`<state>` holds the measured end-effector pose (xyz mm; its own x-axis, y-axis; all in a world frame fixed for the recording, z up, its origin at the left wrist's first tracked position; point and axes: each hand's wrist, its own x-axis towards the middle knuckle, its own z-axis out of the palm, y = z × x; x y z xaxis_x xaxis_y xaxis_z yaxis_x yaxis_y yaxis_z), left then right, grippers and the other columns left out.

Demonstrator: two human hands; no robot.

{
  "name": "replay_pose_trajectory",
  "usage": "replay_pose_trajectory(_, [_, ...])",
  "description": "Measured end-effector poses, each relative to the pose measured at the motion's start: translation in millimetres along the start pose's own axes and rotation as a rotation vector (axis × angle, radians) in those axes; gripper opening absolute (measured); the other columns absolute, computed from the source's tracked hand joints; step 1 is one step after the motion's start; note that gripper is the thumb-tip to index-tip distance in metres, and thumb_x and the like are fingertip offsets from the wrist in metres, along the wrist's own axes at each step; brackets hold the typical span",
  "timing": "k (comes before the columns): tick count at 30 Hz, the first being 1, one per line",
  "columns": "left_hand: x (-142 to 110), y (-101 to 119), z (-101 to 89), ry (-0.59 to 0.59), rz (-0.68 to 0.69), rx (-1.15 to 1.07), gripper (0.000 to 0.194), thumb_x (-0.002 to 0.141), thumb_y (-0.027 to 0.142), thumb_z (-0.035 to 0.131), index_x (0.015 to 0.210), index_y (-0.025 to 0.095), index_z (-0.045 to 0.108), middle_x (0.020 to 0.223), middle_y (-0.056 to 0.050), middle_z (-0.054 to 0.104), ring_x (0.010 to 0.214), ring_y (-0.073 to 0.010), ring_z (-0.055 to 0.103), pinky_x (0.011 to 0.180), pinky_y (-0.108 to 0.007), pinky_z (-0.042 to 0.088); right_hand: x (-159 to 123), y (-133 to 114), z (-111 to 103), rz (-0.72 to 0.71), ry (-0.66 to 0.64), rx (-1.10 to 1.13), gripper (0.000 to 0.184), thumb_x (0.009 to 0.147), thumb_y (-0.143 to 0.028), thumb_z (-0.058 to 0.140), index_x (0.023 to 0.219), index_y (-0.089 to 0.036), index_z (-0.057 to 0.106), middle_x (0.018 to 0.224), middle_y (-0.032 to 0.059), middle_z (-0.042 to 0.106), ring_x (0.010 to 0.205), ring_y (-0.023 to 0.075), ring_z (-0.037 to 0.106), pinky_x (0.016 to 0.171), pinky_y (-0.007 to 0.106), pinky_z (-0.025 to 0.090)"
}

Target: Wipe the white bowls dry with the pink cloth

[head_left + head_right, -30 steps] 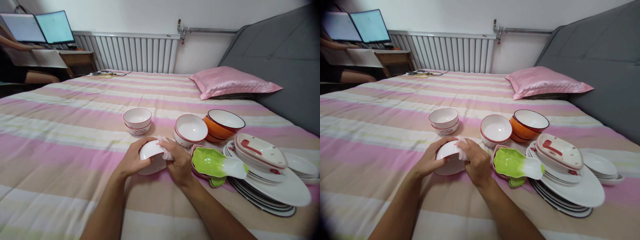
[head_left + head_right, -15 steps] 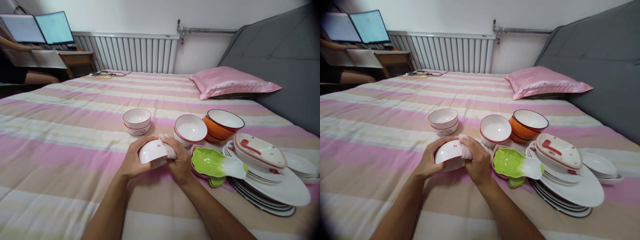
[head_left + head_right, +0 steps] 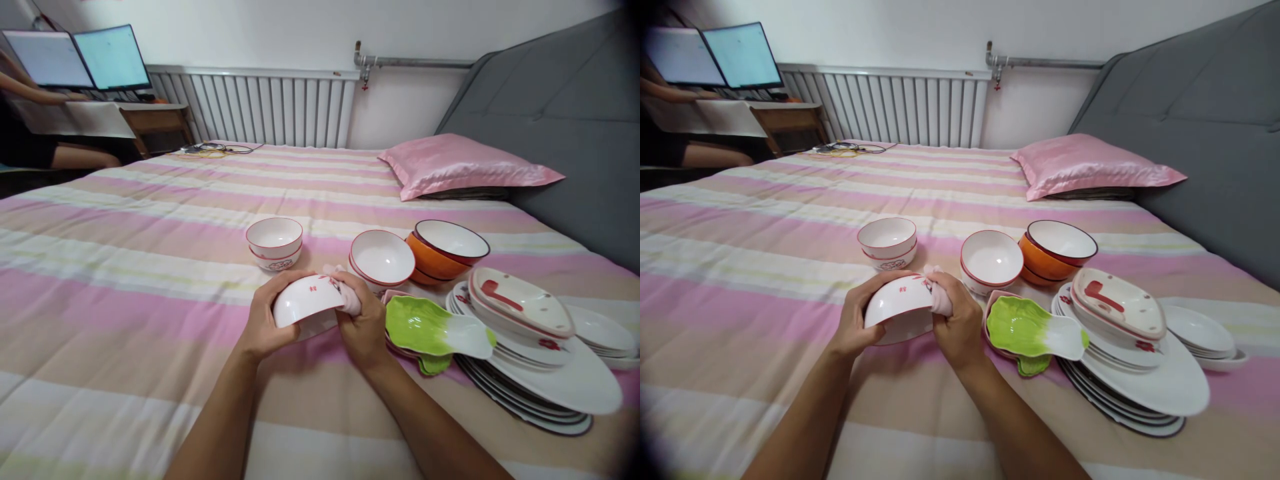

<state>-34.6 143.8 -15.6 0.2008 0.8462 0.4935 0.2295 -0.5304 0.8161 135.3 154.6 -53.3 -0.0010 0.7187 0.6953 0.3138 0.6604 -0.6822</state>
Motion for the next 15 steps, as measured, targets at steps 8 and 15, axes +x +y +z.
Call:
replay_pose_trajectory(8, [-2,-10,1.6,0.099,-0.031,-0.2,0.057,0.057,0.036,0.066,0.112,0.019,0.065,0.115,-0.009,0.065,0.107,-0.0348,0.057,0.092,-0.039,0.042,1,1,1,0.108,0.054,0.077,0.037,0.08,-0.018,0.062,0.116,-0.026,0.058,0.117,0.0038,0.066,0.112,0.0205,0.06,0.097,0.034,0.047])
replay_pose_trajectory(15, [-3,-9,10.8,0.22,-0.139,-0.451,0.061,0.053,0.039,0.071,0.111,0.019,0.067,0.107,-0.01,0.066,0.102,-0.0348,0.056,0.082,-0.036,0.044,2,-1,4,0.228,0.087,0.171,0.034,0.079,-0.019,0.06,0.113,-0.023,0.059,0.114,0.0042,0.066,0.109,0.0197,0.061,0.094,0.032,0.047])
